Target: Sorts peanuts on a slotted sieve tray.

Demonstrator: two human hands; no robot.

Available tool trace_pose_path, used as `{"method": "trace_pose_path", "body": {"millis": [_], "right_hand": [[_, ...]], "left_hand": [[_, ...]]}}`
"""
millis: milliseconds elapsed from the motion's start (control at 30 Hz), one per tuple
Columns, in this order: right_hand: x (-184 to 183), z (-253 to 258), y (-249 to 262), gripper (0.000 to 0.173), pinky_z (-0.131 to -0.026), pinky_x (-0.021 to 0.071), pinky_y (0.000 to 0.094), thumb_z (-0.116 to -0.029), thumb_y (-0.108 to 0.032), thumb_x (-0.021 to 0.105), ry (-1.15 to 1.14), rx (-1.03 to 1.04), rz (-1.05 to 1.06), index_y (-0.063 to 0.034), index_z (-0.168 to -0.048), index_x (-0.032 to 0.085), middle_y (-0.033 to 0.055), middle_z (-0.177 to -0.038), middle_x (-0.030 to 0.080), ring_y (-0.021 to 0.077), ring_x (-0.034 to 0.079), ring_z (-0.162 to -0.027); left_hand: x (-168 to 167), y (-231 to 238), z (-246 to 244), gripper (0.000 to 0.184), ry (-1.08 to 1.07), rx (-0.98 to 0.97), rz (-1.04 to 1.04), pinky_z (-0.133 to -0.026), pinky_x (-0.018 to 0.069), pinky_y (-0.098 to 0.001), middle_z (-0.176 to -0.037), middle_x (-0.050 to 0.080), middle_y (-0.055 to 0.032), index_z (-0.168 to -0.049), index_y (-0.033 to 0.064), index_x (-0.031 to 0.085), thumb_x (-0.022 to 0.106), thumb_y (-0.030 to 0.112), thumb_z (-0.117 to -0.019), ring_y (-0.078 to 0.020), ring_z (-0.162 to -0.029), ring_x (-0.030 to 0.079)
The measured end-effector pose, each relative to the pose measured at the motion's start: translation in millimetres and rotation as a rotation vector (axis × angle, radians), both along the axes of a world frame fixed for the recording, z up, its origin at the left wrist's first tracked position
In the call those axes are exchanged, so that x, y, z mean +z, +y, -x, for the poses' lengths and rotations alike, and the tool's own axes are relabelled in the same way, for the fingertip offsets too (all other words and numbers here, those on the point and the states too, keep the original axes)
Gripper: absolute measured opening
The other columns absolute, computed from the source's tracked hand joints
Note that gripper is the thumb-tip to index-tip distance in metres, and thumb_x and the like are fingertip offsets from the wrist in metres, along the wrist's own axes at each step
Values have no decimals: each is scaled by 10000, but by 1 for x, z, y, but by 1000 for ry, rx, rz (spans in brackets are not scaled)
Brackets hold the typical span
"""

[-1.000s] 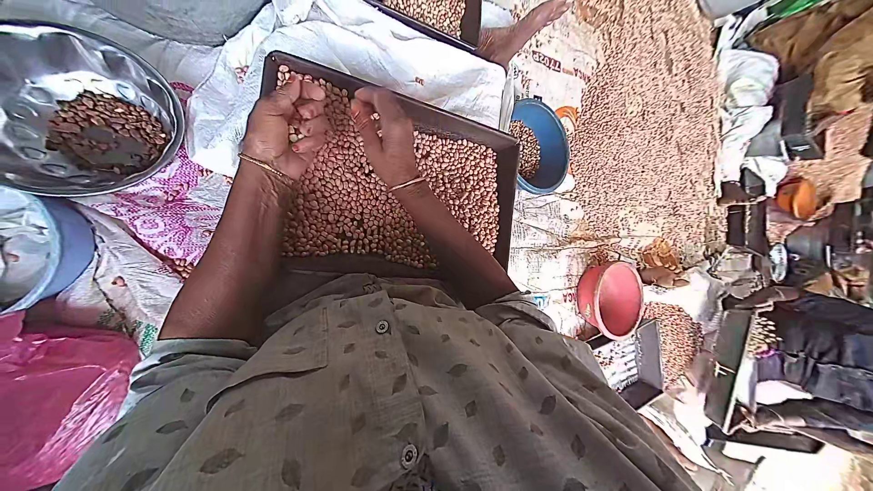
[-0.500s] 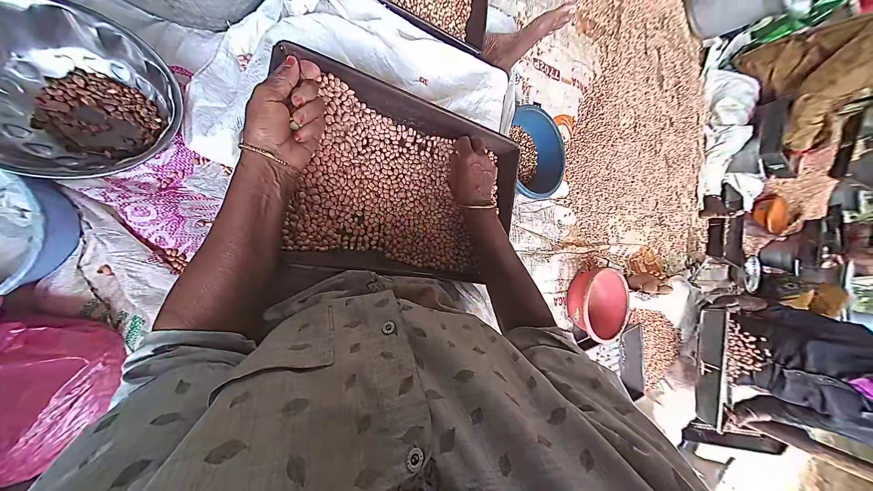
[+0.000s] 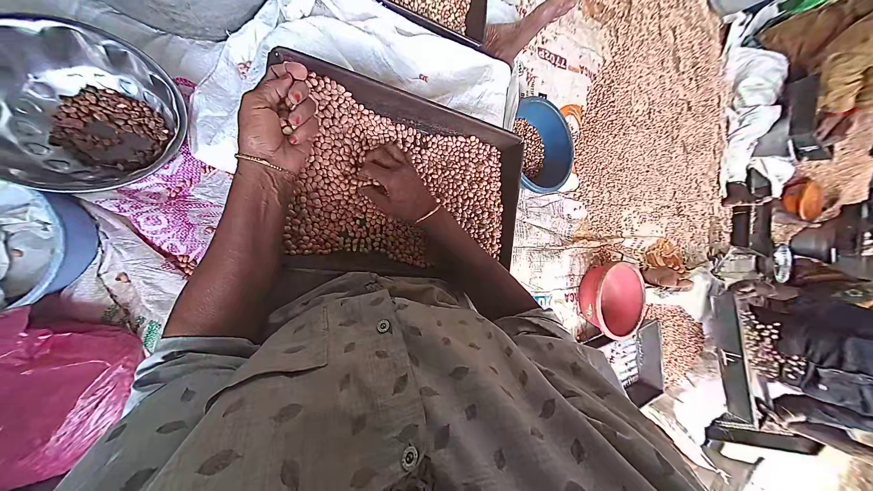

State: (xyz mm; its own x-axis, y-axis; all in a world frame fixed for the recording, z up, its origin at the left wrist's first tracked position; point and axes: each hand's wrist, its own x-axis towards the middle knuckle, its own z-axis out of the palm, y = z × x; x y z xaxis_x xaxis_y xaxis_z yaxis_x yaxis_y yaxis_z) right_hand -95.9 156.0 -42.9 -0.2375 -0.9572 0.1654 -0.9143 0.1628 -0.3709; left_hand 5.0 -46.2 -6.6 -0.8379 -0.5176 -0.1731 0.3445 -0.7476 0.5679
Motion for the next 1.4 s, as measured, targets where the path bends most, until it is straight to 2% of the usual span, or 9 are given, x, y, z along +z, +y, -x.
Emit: {"method": "trace_pose_path", "body": {"millis": [100, 267, 400, 500, 600, 833, 967, 1167, 1400], "right_hand": [[-3, 25, 29, 191, -925, 498, 555, -984, -181, 623, 280, -291, 29, -54, -1047, 751, 192, -1153, 708, 409, 640, -1138], [26, 52, 36, 281, -1000, 444, 593, -958, -45, 532, 289, -724, -64, -24, -1176, 707, 225, -1309, 635, 431, 563, -1264], [40, 27, -3, 213, -895, 579, 436, -933, -29, 634, 25, -458, 109, -9, -1123, 728, 212, -1177, 682, 341, 682, -1070], [29, 7, -39, 231, -845, 584, 446, -949, -86, 661, -64, -318, 10, -44, -1162, 740, 196, -1168, 668, 318, 688, -1020], [14, -1, -56, 283, -884, 577, 479, -953, -133, 669, -16, -338, -93, -45, -1218, 712, 220, -1302, 639, 363, 667, -1139], [-7, 1, -45, 189, -845, 582, 442, -985, -128, 617, 35, -299, 60, -37, -1069, 760, 179, -1147, 692, 354, 670, -1091], [-7, 2, -45, 178, -885, 575, 443, -976, -128, 647, -1, -291, 84, -30, -1061, 768, 178, -1150, 702, 349, 676, -1083], [-13, -1, -51, 189, -784, 584, 451, -961, -196, 674, 28, -343, 98, -51, -1046, 761, 162, -1079, 695, 329, 689, -1005], [-3, 19, -42, 154, -863, 578, 434, -957, -129, 669, -210, -418, 279, -57, -1031, 783, 125, -1084, 748, 241, 718, -996]], "left_hand": [[3, 1, 1, 315, -2, 13, -32, -407, 306, -126, -647, 467, 78, -1017, 138, 557, 254, 111, -1098, -3, -445, 367], [7, 1, 1, 311, 23, 10, -59, -404, 309, -128, -643, 464, 75, -1014, 138, 552, 255, 108, -1100, -4, -445, 369], [6, 1, 2, 319, 2, 19, -52, -403, 302, -130, -631, 450, 80, -1005, 139, 553, 251, 115, -1103, -1, -440, 356], [4, 2, 2, 318, -5, 16, -38, -407, 308, -130, -639, 461, 78, -1006, 141, 557, 255, 114, -1102, -2, -444, 366], [5, 1, 0, 325, -10, 33, -44, -410, 306, -132, -639, 459, 80, -995, 140, 561, 254, 109, -1097, -3, -443, 359], [5, 1, 2, 346, -1, 9, -33, -406, 305, -131, -630, 460, 78, -995, 147, 551, 224, 140, -1108, 0, -446, 368], [4, 0, 1, 340, -6, 17, -27, -409, 305, -132, -631, 455, 79, -1000, 143, 557, 235, 136, -1108, -4, -445, 364], [5, 1, 2, 322, -12, 13, -41, -403, 302, -130, -632, 453, 77, -1015, 136, 552, 243, 125, -1106, -4, -439, 360], [6, 1, -1, 429, -140, -86, 53, -404, 313, -137, -652, 497, 69, -990, 119, 598, 217, 254, -1132, -10, -440, 374]]}}
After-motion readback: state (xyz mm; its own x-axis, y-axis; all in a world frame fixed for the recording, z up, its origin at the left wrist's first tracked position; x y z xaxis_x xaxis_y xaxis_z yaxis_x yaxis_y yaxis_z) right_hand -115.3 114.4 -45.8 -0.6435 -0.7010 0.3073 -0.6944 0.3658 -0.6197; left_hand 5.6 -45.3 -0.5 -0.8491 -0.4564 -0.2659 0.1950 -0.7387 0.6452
